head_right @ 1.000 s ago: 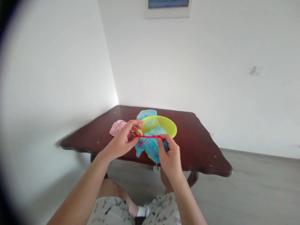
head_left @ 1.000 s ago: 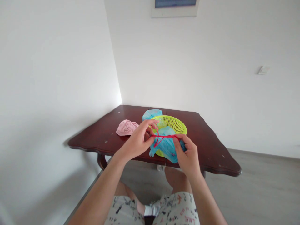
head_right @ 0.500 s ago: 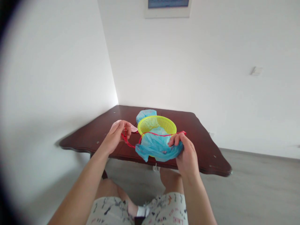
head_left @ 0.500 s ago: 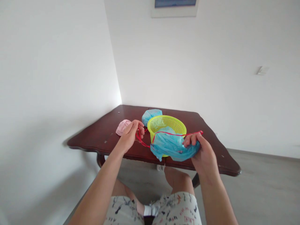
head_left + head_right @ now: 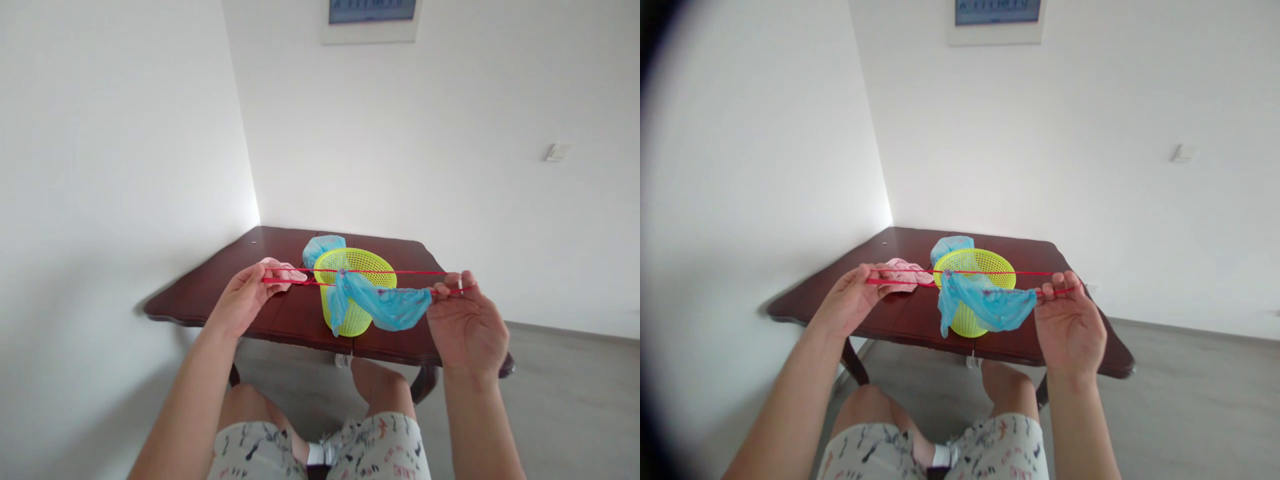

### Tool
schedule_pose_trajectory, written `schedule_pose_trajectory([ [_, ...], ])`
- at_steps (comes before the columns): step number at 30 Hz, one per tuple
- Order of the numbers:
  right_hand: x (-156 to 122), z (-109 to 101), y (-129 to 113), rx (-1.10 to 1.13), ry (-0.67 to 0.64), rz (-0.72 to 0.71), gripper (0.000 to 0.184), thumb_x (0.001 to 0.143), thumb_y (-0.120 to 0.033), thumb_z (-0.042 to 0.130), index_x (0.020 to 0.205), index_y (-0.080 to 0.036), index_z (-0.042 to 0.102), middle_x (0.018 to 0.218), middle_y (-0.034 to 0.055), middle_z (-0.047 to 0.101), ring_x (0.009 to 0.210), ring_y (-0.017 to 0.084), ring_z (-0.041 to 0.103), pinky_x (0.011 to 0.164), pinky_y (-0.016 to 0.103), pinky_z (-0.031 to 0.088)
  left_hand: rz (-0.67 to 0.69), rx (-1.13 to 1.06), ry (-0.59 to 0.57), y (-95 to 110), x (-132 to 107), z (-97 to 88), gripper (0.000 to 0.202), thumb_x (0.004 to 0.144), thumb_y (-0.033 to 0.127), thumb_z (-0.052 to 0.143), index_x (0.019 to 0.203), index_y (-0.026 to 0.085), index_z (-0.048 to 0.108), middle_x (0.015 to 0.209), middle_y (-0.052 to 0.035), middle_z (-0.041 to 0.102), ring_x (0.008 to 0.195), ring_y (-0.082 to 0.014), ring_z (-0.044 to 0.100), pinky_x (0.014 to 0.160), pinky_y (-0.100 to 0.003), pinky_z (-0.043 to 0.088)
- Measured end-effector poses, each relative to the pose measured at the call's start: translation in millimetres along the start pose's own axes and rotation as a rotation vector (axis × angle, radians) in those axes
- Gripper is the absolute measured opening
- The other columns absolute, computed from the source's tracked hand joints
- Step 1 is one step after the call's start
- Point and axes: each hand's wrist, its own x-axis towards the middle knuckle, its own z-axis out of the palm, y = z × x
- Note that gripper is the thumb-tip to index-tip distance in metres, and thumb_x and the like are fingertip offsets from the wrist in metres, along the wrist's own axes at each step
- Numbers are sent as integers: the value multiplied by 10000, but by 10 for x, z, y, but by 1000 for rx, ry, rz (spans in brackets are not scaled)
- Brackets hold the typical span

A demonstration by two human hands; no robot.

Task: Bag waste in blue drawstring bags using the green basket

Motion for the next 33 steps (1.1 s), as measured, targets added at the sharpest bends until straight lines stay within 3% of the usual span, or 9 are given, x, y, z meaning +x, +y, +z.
schedule_pose_trajectory([
  [6,-45,145,162,-68,-12,-52,459,998,-280,828,1447,-366,789,1175,3,791,999,153,760,910,283,671,-43,-441,54,-98,68,314,350,982,507,996,986,236,775,991,18,843,955,-161,828,918,-309,731],
  [11,-8,135,76,32,-106,-41,212,956,-221,861,1130,-326,797,868,-62,577,739,117,594,959,319,658,67,-465,-38,-8,96,473,600,1023,497,936,781,223,461,770,51,555,762,-119,663,817,-280,695],
  [14,19,94,-60,-36,-207,-50,133,921,-232,858,903,-299,745,776,-64,382,609,131,371,760,339,610,100,-361,-123,69,68,355,715,1083,523,847,752,233,283,603,92,291,518,-91,399,648,-251,609],
  [16,33,63,-162,-135,-287,-67,218,911,-312,888,797,-289,704,771,-45,330,626,152,346,656,349,524,118,-271,-240,120,41,204,741,1100,569,804,738,232,252,546,113,148,444,-83,193,511,-235,467],
  [20,57,-36,-339,-357,-420,-167,384,871,-418,960,671,-276,665,785,0,376,728,196,446,705,381,503,275,130,-370,248,-10,-72,667,962,536,941,677,232,419,576,51,374,565,-143,407,625,-312,496],
  [25,9,-98,-364,-507,-379,-362,254,859,-328,1009,749,-289,782,892,31,559,859,210,551,933,430,577,477,600,-131,337,-102,-35,658,969,297,940,642,225,374,698,9,442,681,-169,426,750,-347,511],
  [29,-95,18,-216,-550,-100,-625,232,895,-283,1004,814,-258,787,999,29,662,918,183,629,911,367,572,657,689,195,233,-169,170,665,1047,296,866,632,210,354,953,-68,645,889,-198,605,856,-331,558],
  [31,-147,56,-153,-529,76,-699,223,939,-341,998,1013,-267,801,1000,-1,694,867,156,645,862,332,576,645,657,274,147,-181,231,620,1070,334,857,663,209,406,1040,-73,700,930,-189,656,855,-301,574],
  [33,-200,49,-122,-472,168,-659,314,959,-412,1001,1107,-269,763,912,-41,684,766,134,617,760,292,559,535,543,294,67,-185,265,508,1063,429,890,775,219,528,952,-29,699,746,-141,632,682,-250,539],
])
